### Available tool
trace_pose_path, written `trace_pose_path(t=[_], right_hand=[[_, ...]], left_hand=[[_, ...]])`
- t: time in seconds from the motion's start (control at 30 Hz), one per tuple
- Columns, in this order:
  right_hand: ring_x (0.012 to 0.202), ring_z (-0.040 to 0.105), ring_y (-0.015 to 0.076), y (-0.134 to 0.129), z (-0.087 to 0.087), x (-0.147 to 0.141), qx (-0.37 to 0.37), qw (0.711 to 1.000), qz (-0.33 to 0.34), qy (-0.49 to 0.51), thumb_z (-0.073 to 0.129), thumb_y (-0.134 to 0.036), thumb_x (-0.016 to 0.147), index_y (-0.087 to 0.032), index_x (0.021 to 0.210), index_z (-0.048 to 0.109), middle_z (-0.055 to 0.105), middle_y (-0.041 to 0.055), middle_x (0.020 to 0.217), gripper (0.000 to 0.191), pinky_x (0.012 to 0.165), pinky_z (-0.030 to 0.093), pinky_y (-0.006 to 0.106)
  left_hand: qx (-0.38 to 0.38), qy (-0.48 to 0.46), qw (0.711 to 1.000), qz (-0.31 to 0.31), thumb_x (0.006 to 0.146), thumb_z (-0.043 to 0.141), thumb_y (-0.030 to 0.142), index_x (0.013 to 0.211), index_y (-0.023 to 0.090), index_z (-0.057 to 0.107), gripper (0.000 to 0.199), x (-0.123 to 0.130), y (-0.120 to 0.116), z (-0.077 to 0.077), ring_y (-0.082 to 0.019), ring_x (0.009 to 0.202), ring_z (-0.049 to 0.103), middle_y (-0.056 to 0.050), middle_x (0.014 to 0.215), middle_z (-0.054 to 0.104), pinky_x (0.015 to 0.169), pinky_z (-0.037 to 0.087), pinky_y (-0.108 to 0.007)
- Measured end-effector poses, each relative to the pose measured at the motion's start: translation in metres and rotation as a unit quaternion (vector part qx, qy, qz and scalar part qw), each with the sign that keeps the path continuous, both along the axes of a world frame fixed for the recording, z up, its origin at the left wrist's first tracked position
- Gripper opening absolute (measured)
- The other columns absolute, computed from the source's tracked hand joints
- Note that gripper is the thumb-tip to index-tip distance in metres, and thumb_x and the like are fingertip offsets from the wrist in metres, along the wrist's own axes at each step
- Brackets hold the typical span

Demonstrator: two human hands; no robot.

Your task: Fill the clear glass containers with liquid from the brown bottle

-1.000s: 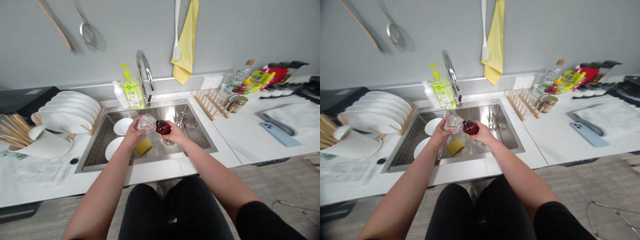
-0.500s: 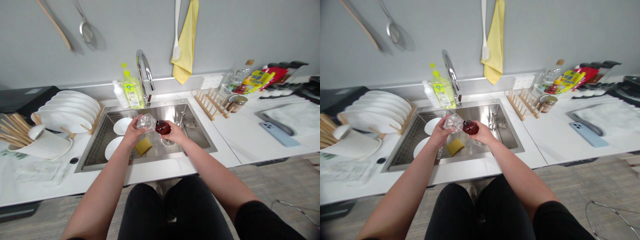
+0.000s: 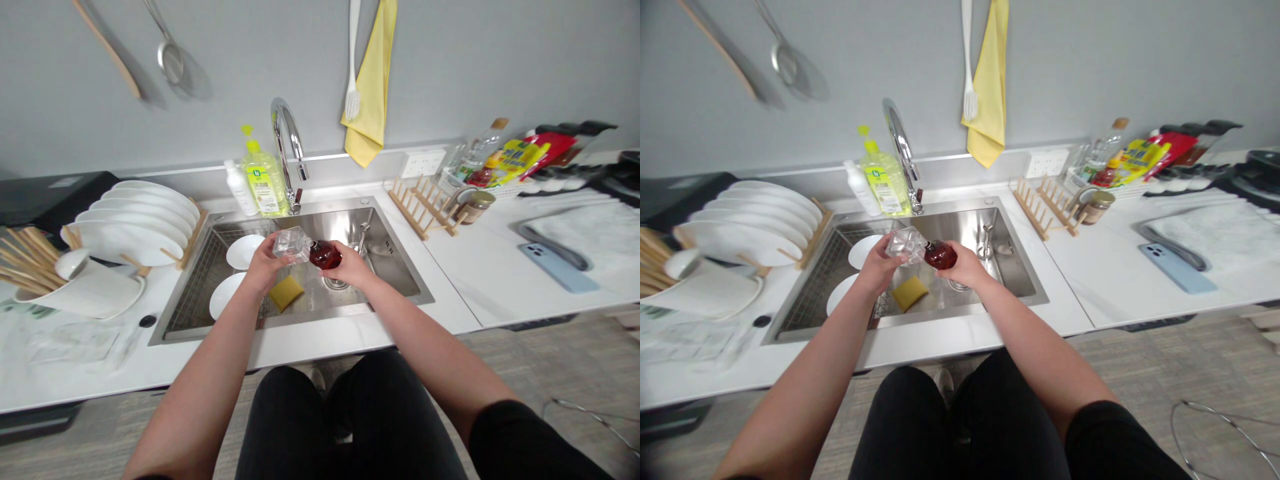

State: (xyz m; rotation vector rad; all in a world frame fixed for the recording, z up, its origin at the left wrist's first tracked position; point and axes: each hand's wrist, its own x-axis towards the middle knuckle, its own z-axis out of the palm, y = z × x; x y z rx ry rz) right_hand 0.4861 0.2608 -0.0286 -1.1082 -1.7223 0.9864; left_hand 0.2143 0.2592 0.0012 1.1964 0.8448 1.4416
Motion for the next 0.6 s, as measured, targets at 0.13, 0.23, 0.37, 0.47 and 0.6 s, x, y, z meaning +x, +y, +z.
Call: trace_pose_path(t=[0.13, 0.23, 0.37, 0.47, 0.6], right_hand=[[0.109, 0.083, 0.0288, 0.0003, -0.0006, 0.0000, -0.002, 1.000, -0.002, 0.000, 0.104, -0.030, 0.067, -0.030, 0.140, 0.073, 0.085, 0.0029, 0.126, 0.079, 0.102, 0.064, 0.044], [0.109, 0.083, 0.0290, 0.0004, -0.0007, -0.0003, -0.005, 1.000, -0.002, 0.004, 0.104, -0.030, 0.067, -0.029, 0.139, 0.073, 0.085, 0.0031, 0.126, 0.079, 0.102, 0.064, 0.044], [0.110, 0.083, 0.0286, 0.0005, -0.0005, -0.0001, -0.007, 1.000, 0.001, 0.006, 0.104, -0.030, 0.067, -0.029, 0.140, 0.072, 0.085, 0.0033, 0.126, 0.080, 0.101, 0.064, 0.043], [0.110, 0.083, 0.0287, 0.0003, 0.0001, 0.0001, -0.006, 1.000, 0.000, 0.003, 0.104, -0.031, 0.067, -0.029, 0.140, 0.071, 0.085, 0.0032, 0.126, 0.080, 0.101, 0.064, 0.043], [0.109, 0.083, 0.0289, -0.0002, 0.0008, 0.0003, -0.004, 1.000, -0.002, -0.006, 0.104, -0.031, 0.067, -0.029, 0.140, 0.072, 0.086, 0.0032, 0.125, 0.080, 0.101, 0.064, 0.043]], left_hand=[[0.000, -0.002, 1.000, -0.003, 0.058, 0.112, 0.026, 0.129, 0.024, 0.081, 0.077, -0.0003, 0.0004, -0.0004, -0.027, 0.117, 0.076, -0.008, 0.130, 0.082, 0.109, 0.060, -0.042], [0.007, 0.002, 1.000, -0.002, 0.058, 0.112, 0.026, 0.130, 0.024, 0.081, 0.078, -0.0007, 0.0009, -0.0013, -0.028, 0.119, 0.076, -0.009, 0.131, 0.081, 0.110, 0.060, -0.044], [0.011, 0.006, 1.000, 0.001, 0.059, 0.111, 0.027, 0.132, 0.024, 0.081, 0.080, -0.0013, 0.0017, -0.0022, -0.029, 0.121, 0.076, -0.009, 0.133, 0.081, 0.110, 0.060, -0.045], [0.008, 0.004, 1.000, 0.001, 0.058, 0.112, 0.026, 0.133, 0.024, 0.080, 0.081, -0.0013, 0.0015, -0.0015, -0.028, 0.119, 0.077, -0.009, 0.132, 0.081, 0.109, 0.061, -0.044], [0.005, -0.002, 1.000, -0.004, 0.058, 0.112, 0.026, 0.133, 0.025, 0.080, 0.081, -0.0006, 0.0000, 0.0006, -0.025, 0.112, 0.078, -0.007, 0.128, 0.082, 0.105, 0.062, -0.042]])
